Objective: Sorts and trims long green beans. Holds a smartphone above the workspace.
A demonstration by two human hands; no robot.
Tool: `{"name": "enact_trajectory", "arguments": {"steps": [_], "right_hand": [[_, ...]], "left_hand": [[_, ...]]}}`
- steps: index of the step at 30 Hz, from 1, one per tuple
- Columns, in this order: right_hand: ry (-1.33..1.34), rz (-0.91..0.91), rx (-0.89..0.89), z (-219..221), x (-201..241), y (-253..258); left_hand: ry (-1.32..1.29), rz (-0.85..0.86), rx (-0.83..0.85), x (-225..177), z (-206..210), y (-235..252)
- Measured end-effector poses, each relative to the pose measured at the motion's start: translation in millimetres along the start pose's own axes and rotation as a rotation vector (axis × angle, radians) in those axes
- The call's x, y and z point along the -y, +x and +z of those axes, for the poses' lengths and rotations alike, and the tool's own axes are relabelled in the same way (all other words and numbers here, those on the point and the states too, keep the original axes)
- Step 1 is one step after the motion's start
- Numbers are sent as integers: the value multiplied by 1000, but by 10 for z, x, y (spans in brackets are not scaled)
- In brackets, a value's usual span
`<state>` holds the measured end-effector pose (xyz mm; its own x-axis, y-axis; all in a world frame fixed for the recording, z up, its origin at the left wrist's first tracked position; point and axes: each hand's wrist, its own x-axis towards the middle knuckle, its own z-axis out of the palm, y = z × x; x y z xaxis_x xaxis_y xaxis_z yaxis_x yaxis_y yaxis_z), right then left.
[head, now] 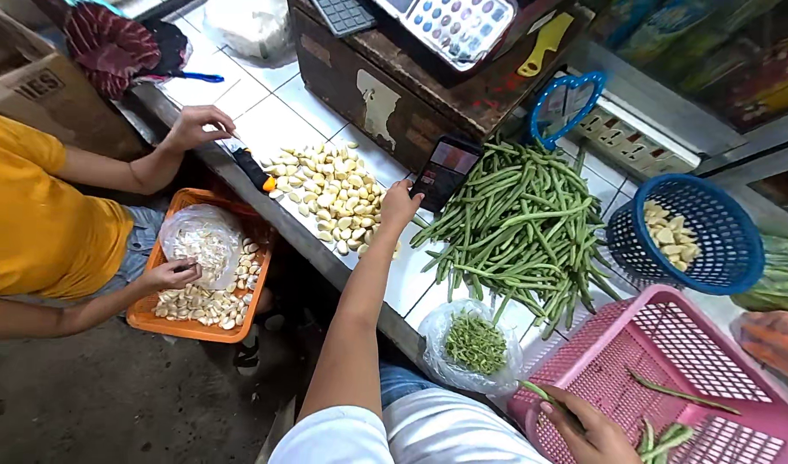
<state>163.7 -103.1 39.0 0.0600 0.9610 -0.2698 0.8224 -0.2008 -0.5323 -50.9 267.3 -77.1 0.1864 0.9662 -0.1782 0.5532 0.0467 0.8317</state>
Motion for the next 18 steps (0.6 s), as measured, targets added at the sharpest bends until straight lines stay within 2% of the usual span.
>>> {"name": "enact_trajectory", "arguments": {"steps": [6, 18], "right_hand": [[11, -47, -6, 59, -2, 5], [9, -54, -16, 89, -11, -9]], "left_hand": [[-5, 29, 32, 103, 28, 4], [5, 6, 13, 57, 28, 12]]}}
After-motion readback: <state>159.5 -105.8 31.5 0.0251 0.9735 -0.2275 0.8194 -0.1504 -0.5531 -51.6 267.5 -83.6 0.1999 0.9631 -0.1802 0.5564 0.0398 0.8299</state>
